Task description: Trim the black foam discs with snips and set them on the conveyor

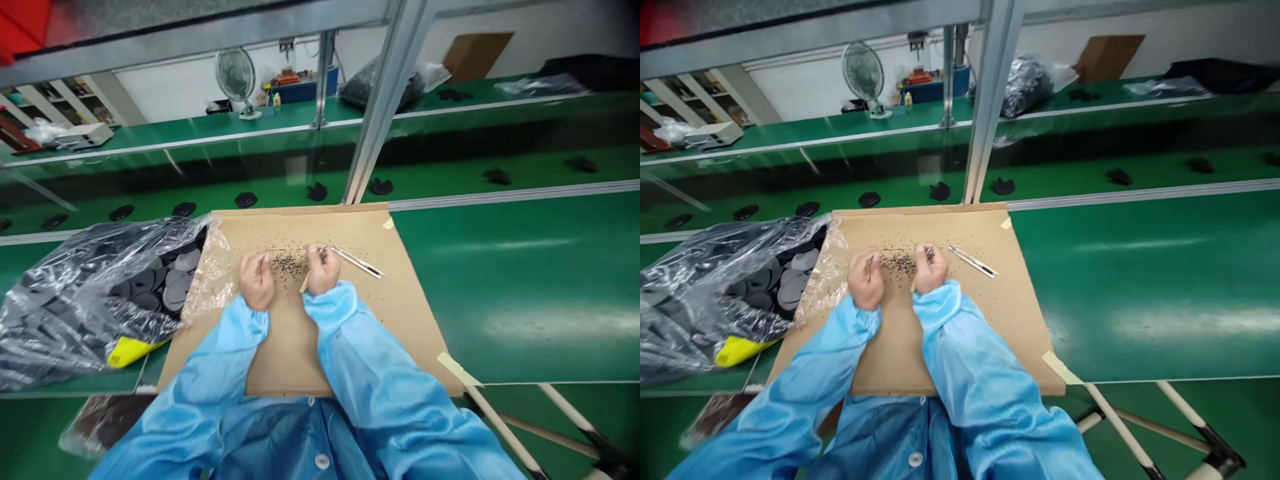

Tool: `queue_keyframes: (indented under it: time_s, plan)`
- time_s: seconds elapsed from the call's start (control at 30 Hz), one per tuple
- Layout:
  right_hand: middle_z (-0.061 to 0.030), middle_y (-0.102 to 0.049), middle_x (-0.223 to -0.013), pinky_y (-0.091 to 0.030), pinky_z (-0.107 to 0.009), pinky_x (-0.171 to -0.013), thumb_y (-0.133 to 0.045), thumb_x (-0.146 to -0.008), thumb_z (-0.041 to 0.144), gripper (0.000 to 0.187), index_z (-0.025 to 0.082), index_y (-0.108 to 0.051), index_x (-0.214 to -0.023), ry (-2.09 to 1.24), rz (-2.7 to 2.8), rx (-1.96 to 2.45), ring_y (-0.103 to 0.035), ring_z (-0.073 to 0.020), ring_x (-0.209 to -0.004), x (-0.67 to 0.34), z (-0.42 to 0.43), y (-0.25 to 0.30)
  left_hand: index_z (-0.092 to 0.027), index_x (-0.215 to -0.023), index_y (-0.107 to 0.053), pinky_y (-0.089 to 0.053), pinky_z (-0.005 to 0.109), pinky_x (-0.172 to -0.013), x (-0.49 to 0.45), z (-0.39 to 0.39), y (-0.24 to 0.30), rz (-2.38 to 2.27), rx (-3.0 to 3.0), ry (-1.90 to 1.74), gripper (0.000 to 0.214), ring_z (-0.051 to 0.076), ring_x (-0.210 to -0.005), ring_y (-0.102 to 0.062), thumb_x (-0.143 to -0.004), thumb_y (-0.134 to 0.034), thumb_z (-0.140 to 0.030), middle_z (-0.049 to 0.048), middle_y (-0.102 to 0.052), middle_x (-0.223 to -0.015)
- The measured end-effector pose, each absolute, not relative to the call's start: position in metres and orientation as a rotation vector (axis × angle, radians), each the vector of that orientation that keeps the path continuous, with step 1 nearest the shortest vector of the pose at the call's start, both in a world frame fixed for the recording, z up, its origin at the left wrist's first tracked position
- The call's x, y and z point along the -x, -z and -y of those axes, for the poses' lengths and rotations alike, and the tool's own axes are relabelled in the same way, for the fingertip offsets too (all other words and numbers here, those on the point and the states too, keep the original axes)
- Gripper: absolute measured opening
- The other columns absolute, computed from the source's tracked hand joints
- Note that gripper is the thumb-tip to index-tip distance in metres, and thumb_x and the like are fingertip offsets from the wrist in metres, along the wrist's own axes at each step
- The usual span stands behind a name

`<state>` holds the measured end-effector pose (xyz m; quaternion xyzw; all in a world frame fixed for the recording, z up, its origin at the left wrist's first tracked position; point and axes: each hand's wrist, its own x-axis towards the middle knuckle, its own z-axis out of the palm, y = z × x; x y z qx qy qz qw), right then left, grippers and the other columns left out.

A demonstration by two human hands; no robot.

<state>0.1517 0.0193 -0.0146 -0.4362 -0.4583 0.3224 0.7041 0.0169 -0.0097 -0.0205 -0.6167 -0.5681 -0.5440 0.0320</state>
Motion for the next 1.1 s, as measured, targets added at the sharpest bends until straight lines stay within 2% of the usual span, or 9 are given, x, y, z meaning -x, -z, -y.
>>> queue_keyframes:
  time_s: [0.1,0.27,0.43,0.7,1.1]
  plan:
    - [-0.0015,-0.060,-0.069,-0.044,-0.026,-0.063,-0.054,-0.088,0.035,0.023,0.018,-0.062,-0.075,-0.667,1.283,0.993,-0.054,-0.0138,-0.064,-0.143,-0.004,0.014,-0.017,-0.094,-0.068,-0.051,0.028,-0.080,-0.021,0.012,0.033,1.750,1.952,1.757,0.022,0.016,-0.083,-0.065,-0.092,-0.051,-0.030,0.0068,-0.070,-0.087]
    - [-0.0024,-0.061,-0.070,-0.044,-0.027,-0.066,-0.053,-0.088,0.031,0.019,0.019,-0.063,-0.076,-0.567,1.441,0.997,-0.056,-0.0151,-0.067,-0.132,0.005,0.017,-0.018,-0.093,-0.069,-0.051,0.022,-0.069,-0.023,0.012,0.037,1.744,2.022,1.797,0.019,0.014,-0.075,-0.067,-0.089,-0.056,-0.032,0.0049,-0.071,-0.085]
    - [-0.0018,-0.060,-0.068,-0.044,-0.027,-0.067,-0.048,-0.087,0.030,0.020,0.019,-0.061,-0.075,-0.550,1.491,1.071,-0.055,-0.0147,-0.066,-0.125,0.005,0.019,-0.017,-0.092,-0.067,-0.049,0.021,-0.066,-0.023,0.015,0.031,1.870,2.012,1.804,0.020,0.014,-0.072,-0.065,-0.088,-0.055,-0.033,0.0047,-0.071,-0.084]
    - [-0.0010,-0.060,-0.068,-0.045,-0.025,-0.068,-0.052,-0.084,0.026,0.016,0.020,-0.058,-0.071,-0.563,1.574,1.132,-0.055,-0.0142,-0.066,-0.122,0.005,0.020,-0.019,-0.092,-0.066,-0.050,0.028,-0.070,-0.021,0.014,0.038,2.208,1.940,1.848,0.031,0.019,-0.078,-0.065,-0.087,-0.051,-0.046,0.0053,-0.070,-0.084]
    - [-0.0007,-0.062,-0.068,-0.046,-0.025,-0.068,-0.056,-0.082,0.026,0.014,0.021,-0.060,-0.070,-0.618,1.564,1.151,-0.059,-0.0150,-0.067,-0.121,0.003,0.024,-0.018,-0.092,-0.064,-0.053,0.033,-0.067,-0.022,0.010,0.046,2.169,1.880,1.944,0.035,0.022,-0.073,-0.063,-0.084,-0.051,-0.049,0.0060,-0.067,-0.079]
